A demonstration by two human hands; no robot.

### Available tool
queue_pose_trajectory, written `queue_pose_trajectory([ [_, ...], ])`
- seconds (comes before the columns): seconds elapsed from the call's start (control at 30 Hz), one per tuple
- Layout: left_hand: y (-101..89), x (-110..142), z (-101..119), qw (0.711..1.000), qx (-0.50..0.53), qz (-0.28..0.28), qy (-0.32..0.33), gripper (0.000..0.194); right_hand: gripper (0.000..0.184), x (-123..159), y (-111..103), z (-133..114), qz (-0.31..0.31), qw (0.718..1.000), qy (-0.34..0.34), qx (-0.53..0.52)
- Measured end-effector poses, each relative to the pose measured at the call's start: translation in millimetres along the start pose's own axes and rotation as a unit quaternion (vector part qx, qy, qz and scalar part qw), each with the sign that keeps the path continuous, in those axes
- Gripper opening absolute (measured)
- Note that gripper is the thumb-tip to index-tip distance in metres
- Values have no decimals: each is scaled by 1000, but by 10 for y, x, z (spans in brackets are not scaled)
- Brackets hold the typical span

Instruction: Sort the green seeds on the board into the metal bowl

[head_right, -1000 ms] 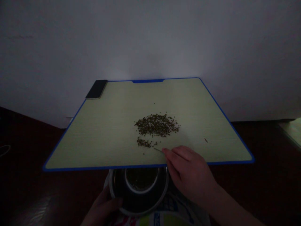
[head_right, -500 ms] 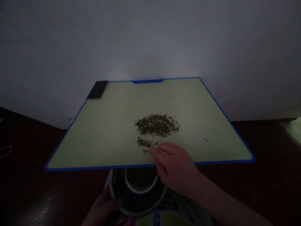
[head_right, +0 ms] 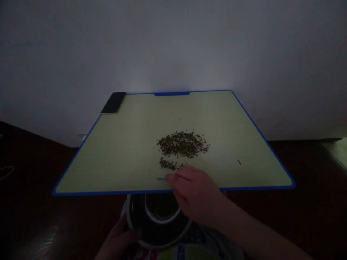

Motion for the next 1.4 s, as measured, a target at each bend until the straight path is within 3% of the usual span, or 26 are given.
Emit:
queue_pose_trajectory([
  [0.37,-21,-47,-92,999,36,-13,-5,83,33,-18,-37,84,37,992,17,118],
  [0.6,0,-47,-46,999,37,-16,9,74,30,-96,-23,151,43,994,17,102],
  [0.87,-14,-14,-59,999,42,-14,2,86,29,-88,-66,105,45,994,16,96],
  [1.4,-23,-24,-69,999,32,-12,0,81,30,-106,-12,186,39,994,25,96],
])
Point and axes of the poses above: each hand's wrist, its own x-axis away from the middle knuckle, its own y-axis out of the palm, z = x × y, the point moved 9 cm from there along -x, towards the middle knuckle, and after that the axes turned 7 degrees about -x, right-handed, at the moved point
